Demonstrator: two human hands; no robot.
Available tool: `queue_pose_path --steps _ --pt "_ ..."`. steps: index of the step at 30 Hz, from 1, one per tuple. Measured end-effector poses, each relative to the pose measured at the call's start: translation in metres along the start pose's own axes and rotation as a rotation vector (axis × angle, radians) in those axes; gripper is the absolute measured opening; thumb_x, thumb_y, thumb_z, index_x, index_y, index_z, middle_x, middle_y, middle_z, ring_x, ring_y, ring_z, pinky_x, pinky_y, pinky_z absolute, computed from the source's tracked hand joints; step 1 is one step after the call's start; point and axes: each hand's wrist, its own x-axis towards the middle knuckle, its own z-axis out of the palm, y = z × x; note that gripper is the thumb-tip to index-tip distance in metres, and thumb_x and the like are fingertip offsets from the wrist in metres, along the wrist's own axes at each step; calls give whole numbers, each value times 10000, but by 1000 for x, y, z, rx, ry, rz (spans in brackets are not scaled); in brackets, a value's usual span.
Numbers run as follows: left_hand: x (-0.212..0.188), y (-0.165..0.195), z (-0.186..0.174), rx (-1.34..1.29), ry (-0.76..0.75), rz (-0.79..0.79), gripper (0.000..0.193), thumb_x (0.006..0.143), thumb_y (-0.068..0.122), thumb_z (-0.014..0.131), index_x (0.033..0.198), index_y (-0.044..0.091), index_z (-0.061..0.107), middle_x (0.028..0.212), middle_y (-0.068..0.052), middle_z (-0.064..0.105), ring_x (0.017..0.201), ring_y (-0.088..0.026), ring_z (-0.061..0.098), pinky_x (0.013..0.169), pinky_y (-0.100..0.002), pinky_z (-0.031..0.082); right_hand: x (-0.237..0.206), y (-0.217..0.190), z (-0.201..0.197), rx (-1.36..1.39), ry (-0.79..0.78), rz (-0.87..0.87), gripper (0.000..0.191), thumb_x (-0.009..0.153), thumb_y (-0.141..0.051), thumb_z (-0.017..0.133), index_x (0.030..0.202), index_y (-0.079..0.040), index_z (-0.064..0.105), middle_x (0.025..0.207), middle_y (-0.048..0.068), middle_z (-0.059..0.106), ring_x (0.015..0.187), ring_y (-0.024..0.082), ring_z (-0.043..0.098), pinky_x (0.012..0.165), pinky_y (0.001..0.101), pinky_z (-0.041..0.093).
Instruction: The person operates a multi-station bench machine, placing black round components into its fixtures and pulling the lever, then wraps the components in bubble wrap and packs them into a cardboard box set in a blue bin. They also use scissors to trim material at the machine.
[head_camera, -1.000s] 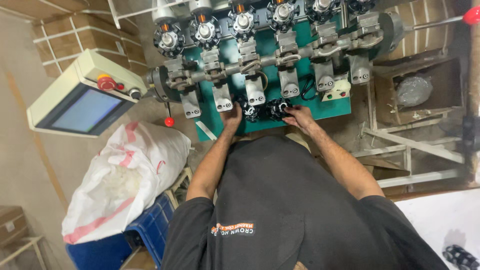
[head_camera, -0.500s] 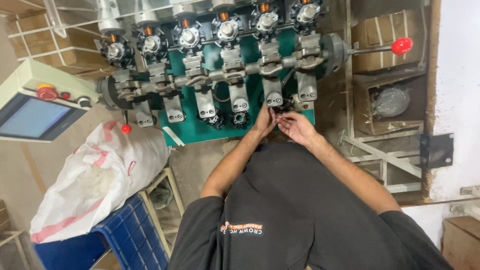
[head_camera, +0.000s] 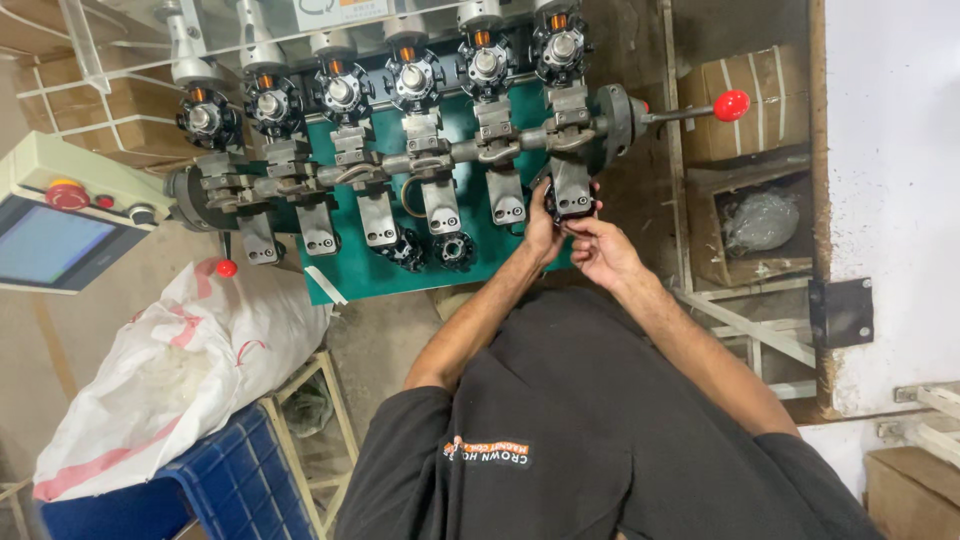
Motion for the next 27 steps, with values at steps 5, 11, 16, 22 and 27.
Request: queue_pose_path --steps 5,11,16,22,27 --pt "9 2 -5 64 -40 -27 716 1084 565 293 1349 -30 589 1185 -171 713 961 -302 713 897 -437 579 0 1 -2 3 61 14 133 892 -117 709 1002 -47 684 886 -23 705 597 40 509 564 215 408" --pt "-19 0 -37 585 121 -155 543 1009 545 480 1348 142 614 1152 -152 681 1035 -312 677 949 -447 559 -9 14 -7 -211 -82 -45 214 939 -90 669 1151 -60 673 1042 23 739 751 77 637 686 245 507" --pt "-81 50 -76 2060 366 -216 478 904 422 675 1338 225 632 1267 -163 641 1188 -346 615 1005 -452 526 -2 41 -12 -617 9 19 296 964 -111 641 1249 -38 673 1090 79 750 785 106 675 699 252 540" --pt "-120 98 -85 2059 561 -165 534 860 343 737 1345 162 604 1325 -191 600 1245 -366 565 1009 -449 515 28 73 21 -728 -21 81 241 1000 -164 633 1210 -59 687 1079 98 751 806 139 696 684 260 545" --pt "-96 75 -87 275 349 -56 524 1025 511 536 1252 64 688 1127 -87 770 1052 -223 708 933 -384 542 32 70 48 -394 -70 214 126 939 -167 623 1057 -143 662 973 92 762 797 169 729 658 273 587"
